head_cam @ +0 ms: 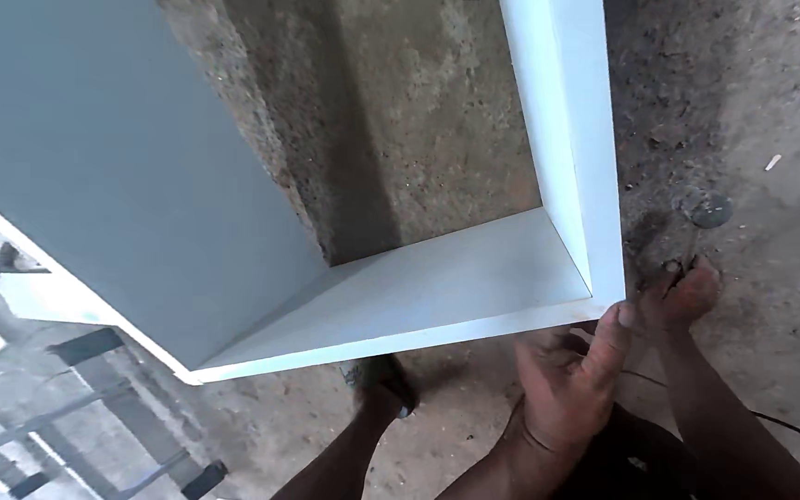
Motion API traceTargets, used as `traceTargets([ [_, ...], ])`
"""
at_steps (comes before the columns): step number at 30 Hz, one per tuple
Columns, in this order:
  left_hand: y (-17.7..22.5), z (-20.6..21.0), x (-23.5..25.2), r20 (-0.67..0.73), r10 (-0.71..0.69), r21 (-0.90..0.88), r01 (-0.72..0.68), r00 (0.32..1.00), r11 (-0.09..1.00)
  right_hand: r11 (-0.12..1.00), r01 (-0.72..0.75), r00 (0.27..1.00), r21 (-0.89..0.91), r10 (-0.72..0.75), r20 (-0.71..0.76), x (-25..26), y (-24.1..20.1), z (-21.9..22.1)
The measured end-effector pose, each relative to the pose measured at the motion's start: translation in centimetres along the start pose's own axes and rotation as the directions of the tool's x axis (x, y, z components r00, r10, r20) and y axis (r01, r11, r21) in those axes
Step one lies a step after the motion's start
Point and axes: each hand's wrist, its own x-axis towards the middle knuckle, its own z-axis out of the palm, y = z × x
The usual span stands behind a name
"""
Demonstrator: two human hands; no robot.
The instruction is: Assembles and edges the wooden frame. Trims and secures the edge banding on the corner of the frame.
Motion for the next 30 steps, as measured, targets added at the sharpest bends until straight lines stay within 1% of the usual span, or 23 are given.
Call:
traceTargets([
  [3, 0.3, 0.3, -0.2, -0.025, -0.038, -0.022, 0.038, 0.999, 0.999, 1.000, -0.013, 1.000, -0.026, 0.013, 0.001, 0.0, 0.1, 0.3],
  [8, 0.9, 0.1, 0.0, -0.006, -0.103, -0.067, 0.102, 0.995, 0.992, 0.999, -0.007, 1.000, -0.032, 0.007, -0.022, -0.1, -0.2, 0.3],
  [11, 0.4, 0.4, 0.3, 0.012, -0.098, -0.102, 0.099, 0.995, 0.990, 0.999, 0.013, 0.998, -0.036, -0.016, -0.063, -0.3, -0.1, 0.5],
  [13, 0.0, 0.8, 0.3, 0.055, -0.099, -0.113, 0.105, 0.994, 0.988, 0.999, 0.028, 0.997, -0.041, -0.031, -0.073, -0.3, -0.4, 0.3],
  [14, 0.0, 0.9, 0.1, 0.092, -0.140, -0.091, 0.148, 0.986, 0.985, 0.998, 0.032, 0.996, -0.046, -0.036, -0.079, -0.3, -0.3, 0.5],
  [15, 0.1, 0.6, -0.1, 0.150, -0.206, -0.045, 0.215, 0.967, 0.976, 0.998, 0.029, 0.995, -0.055, -0.034, -0.098, -0.4, 0.1, 0.8],
  [16, 0.4, 0.2, -0.3, 0.226, -0.278, 0.036, 0.277, 0.934, 0.960, 0.998, 0.023, 0.993, -0.063, -0.030, -0.111, -0.6, 0.5, 1.3],
  [17, 0.8, -0.4, -0.5, 0.303, -0.319, 0.143, 0.288, 0.898, 0.947, 0.998, 0.024, 0.995, -0.055, -0.030, -0.096, -0.5, 0.4, 1.1],
  [18, 1.3, -1.1, -0.7, 0.375, -0.306, 0.247, 0.224, 0.875, 0.943, 0.999, 0.011, 0.997, -0.049, -0.015, -0.077, -0.5, 0.4, 1.0],
  [20, 2.3, -2.6, -1.2, 0.501, -0.160, 0.376, -0.047, 0.851, 0.925, 0.999, 0.027, 0.996, -0.043, -0.031, -0.081, -0.1, -0.3, 0.3],
  [21, 3.0, -3.2, -1.3, 0.535, -0.072, 0.408, -0.182, 0.842, 0.894, 0.999, 0.039, 0.996, -0.036, -0.042, -0.076, 0.0, -0.7, -0.2],
  [23, 4.3, -4.5, -1.2, 0.548, 0.075, 0.454, -0.373, 0.833, 0.809, 0.999, 0.046, 0.996, -0.030, -0.048, -0.072, 0.1, -0.8, -0.5],
  [25, 5.4, -5.7, -0.7, 0.512, 0.202, 0.537, -0.495, 0.835, 0.684, 0.999, 0.034, 0.998, -0.034, -0.036, -0.057, 0.1, -0.8, -0.5],
  [27, 5.7, -6.7, -0.6, 0.480, 0.289, 0.658, -0.557, 0.829, 0.506, 0.999, 0.030, 0.998, -0.027, -0.032, -0.052, 0.1, -0.4, -0.1],
  [28, 5.7, -7.1, -0.7, 0.486, 0.294, 0.700, -0.568, 0.823, 0.433, 0.999, 0.044, 0.997, -0.027, -0.045, -0.062, -0.1, -0.1, 0.1],
  [30, 5.4, -7.4, -1.2, 0.560, 0.245, 0.708, -0.611, 0.791, 0.354, 1.000, 0.022, 0.999, -0.019, -0.022, -0.040, -0.2, -0.3, -0.2],
])
